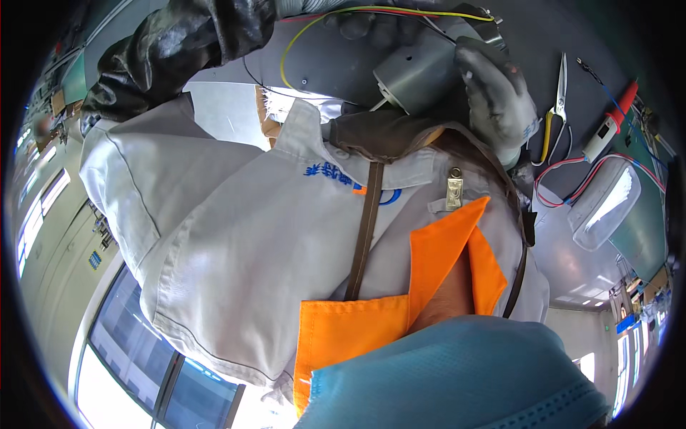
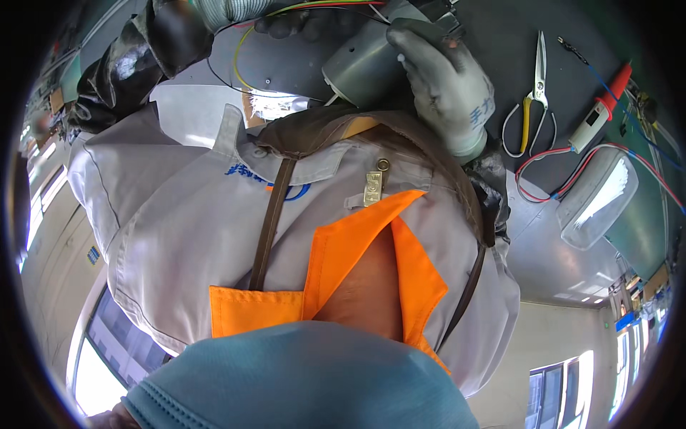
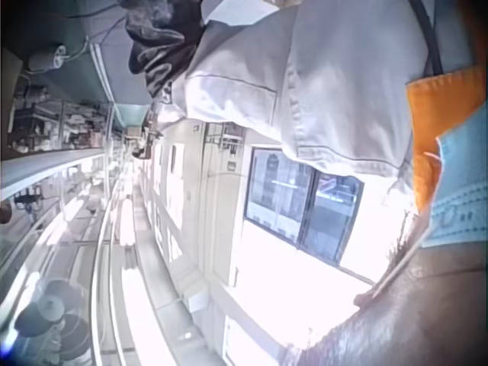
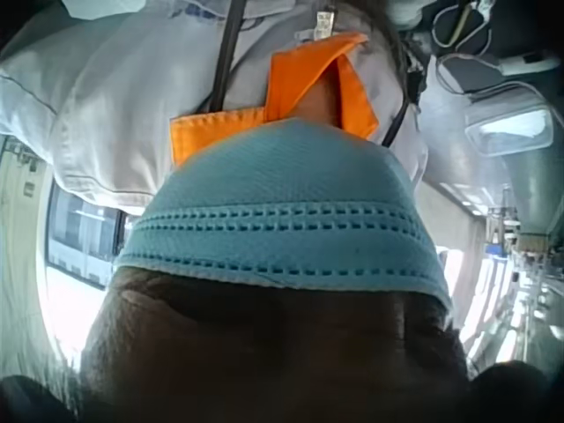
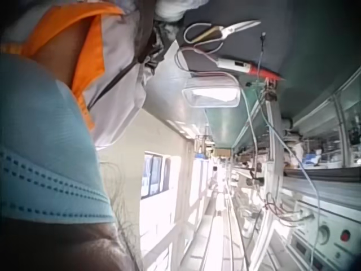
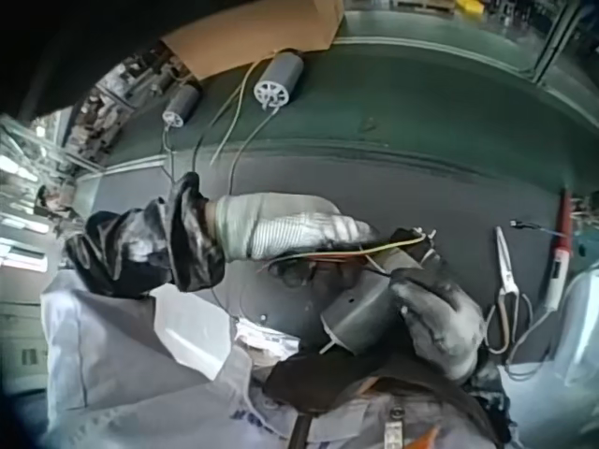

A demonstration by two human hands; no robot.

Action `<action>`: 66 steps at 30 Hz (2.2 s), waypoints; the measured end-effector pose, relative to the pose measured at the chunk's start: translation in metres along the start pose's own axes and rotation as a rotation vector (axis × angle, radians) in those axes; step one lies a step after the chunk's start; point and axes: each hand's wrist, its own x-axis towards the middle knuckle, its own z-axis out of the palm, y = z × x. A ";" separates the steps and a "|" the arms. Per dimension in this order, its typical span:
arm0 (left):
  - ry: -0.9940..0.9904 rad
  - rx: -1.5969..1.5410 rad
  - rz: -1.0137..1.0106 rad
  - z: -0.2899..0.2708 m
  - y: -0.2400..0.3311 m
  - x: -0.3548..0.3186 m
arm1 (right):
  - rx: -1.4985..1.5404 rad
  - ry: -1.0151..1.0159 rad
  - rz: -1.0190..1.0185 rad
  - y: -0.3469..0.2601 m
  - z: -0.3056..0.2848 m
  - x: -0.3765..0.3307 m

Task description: Assembling electrical components by stripping wires and attaching them to a motor-like object.

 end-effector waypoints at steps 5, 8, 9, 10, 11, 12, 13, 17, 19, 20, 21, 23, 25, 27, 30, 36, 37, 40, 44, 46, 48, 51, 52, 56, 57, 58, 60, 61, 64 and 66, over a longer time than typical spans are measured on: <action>0.116 0.244 0.483 -0.006 -0.041 0.008 | 0.051 0.009 0.066 -0.010 -0.001 0.011; 0.095 -0.073 -0.055 0.010 -0.021 0.005 | -0.098 0.076 0.067 -0.011 0.004 0.017; 0.179 0.051 0.274 0.011 -0.041 0.018 | -0.102 0.077 0.066 -0.011 0.004 0.019; 0.262 0.175 0.603 0.010 -0.058 0.026 | -0.113 0.094 0.088 -0.010 0.005 0.019; 0.319 0.032 0.285 0.022 -0.045 0.021 | -0.117 0.113 0.110 -0.008 0.007 0.017; 0.321 0.035 0.283 0.030 -0.043 0.025 | -0.114 0.115 0.107 -0.007 0.008 0.017; 0.487 -0.202 0.148 0.038 -0.043 0.036 | -0.041 0.163 0.168 -0.009 0.007 0.017; 0.663 -0.650 0.076 0.056 -0.037 0.062 | 0.566 0.403 0.666 -0.017 0.003 0.029; 0.642 -0.843 0.285 0.059 -0.042 0.072 | 0.617 0.409 0.740 -0.004 -0.004 0.033; 0.635 -0.839 0.285 0.060 -0.045 0.075 | 0.673 0.404 0.813 0.000 -0.009 0.037; 0.683 -0.716 0.224 0.064 -0.036 0.076 | 0.769 0.347 0.908 -0.012 -0.015 0.051; 0.718 -0.660 0.214 0.067 -0.036 0.079 | 0.779 0.380 0.893 -0.011 -0.012 0.054; 0.701 -0.660 0.207 0.069 -0.037 0.081 | 0.790 0.407 0.875 -0.010 -0.014 0.054; 0.693 -0.659 0.200 0.069 -0.037 0.081 | 0.756 0.394 0.937 -0.012 -0.016 0.054; 0.714 -0.507 0.196 0.068 -0.029 0.076 | 0.789 0.351 0.867 -0.011 -0.017 0.051; 0.738 -0.305 0.279 0.071 -0.019 0.095 | 0.727 0.080 0.960 0.006 -0.043 0.056; 0.725 -0.362 0.285 0.073 -0.017 0.098 | 0.755 0.080 0.983 0.007 -0.045 0.053; 0.715 -0.518 0.264 0.075 -0.024 0.098 | 0.776 0.214 0.961 -0.004 -0.039 0.049; 0.648 -0.708 0.282 0.074 -0.035 0.098 | 0.833 0.519 0.711 -0.005 -0.015 0.034; 0.624 -0.673 0.270 0.072 -0.032 0.097 | 0.914 0.549 0.648 0.000 -0.014 0.031; 0.602 -0.637 0.261 0.071 -0.029 0.094 | 0.940 0.530 0.665 0.003 -0.013 0.030; 0.655 -0.416 0.251 0.074 -0.022 0.090 | 0.911 0.400 0.804 0.004 -0.025 0.034; 0.746 -0.125 0.314 0.075 -0.017 0.091 | 0.845 0.304 0.929 0.004 -0.033 0.036; 0.664 -0.439 0.315 0.077 -0.017 0.103 | 0.825 0.172 0.942 0.009 -0.045 0.038; 0.671 -0.436 0.315 0.077 -0.017 0.101 | 0.855 0.180 0.926 0.009 -0.043 0.038; 0.693 -0.434 0.251 0.077 -0.016 0.097 | 0.884 0.188 0.912 0.010 -0.041 0.037; 0.709 -0.434 0.185 0.075 -0.020 0.095 | 0.906 0.315 0.853 0.008 -0.027 0.028; 0.679 -0.529 0.221 0.074 -0.026 0.096 | 0.922 0.445 0.794 0.006 -0.023 0.024; 0.664 -0.575 0.248 0.075 -0.026 0.098 | 0.922 0.545 0.691 0.007 -0.017 0.026; 0.686 -0.523 0.243 0.075 -0.021 0.097 | 0.934 0.523 0.709 0.009 -0.019 0.026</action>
